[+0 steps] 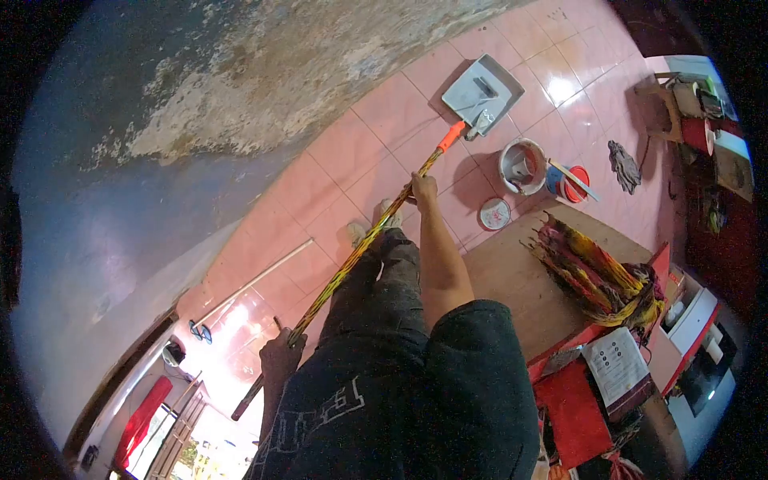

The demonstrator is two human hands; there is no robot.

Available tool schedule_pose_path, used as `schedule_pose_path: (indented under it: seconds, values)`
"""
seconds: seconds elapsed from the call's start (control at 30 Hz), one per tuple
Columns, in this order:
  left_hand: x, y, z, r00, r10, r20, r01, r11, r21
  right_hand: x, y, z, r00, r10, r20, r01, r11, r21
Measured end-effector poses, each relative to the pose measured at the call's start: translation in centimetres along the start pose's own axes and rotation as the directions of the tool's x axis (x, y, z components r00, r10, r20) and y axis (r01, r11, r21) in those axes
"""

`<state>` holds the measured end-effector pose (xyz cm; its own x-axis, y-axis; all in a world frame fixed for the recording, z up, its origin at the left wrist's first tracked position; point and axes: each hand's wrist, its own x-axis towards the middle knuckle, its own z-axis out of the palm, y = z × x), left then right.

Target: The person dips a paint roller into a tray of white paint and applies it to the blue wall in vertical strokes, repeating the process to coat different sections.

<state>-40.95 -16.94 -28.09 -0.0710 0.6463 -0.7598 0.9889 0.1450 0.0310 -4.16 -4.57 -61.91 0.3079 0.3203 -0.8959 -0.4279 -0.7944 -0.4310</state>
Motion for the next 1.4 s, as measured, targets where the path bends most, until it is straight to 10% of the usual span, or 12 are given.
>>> schedule_pose_path:
  seconds: [0.57, 0.77, 0.83, 0.97, 1.03, 1.13, 1.27, 1.4]
  values:
    - [-7.6, -14.1, 5.8, 0.975, -0.205, 0.089, 0.200, 0.978, 0.062, -5.9, 16.9, 7.9, 0.928, -0.360, -0.097, 0.287, 0.855, -0.431]
    - [-6.6, -13.4, 4.2, 0.971, -0.202, 0.128, 0.215, 0.972, -0.099, -6.1, 18.5, 8.5, 0.991, -0.133, -0.023, 0.122, 0.958, -0.258]
    - [-7.2, -13.1, 2.8, 0.965, -0.213, 0.155, 0.234, 0.962, -0.137, -14.0, 13.4, 10.8, 0.992, -0.129, 0.006, 0.125, 0.975, 0.181]
    - [-11.4, -18.4, 2.7, 0.976, -0.124, 0.180, 0.175, 0.937, -0.303, -5.6, 24.8, 12.1, 0.958, -0.253, -0.134, 0.255, 0.967, -0.001]
    - [-13.7, -21.3, 2.1, 0.875, -0.339, 0.347, 0.419, 0.888, -0.189, -5.2, 24.7, 11.6, 0.954, -0.264, -0.143, 0.261, 0.964, -0.041]
    - [-16.3, -25.5, 4.8, 0.885, -0.325, 0.333, 0.450, 0.778, -0.439, -4.3, 23.6, 11.7, 0.961, -0.220, -0.171, 0.200, 0.972, -0.128]
    - [-13.4, -17.5, 0.3, 0.912, -0.365, 0.189, 0.402, 0.888, -0.225, -11.4, 12.7, 11.4, 0.992, -0.016, -0.129, 0.026, 0.997, 0.077]
    - [-11.7, -15.1, -0.6, 0.919, -0.348, 0.185, 0.384, 0.897, -0.222, -3.5, 14.6, 10.2, 0.958, -0.221, -0.184, 0.202, 0.972, -0.116]
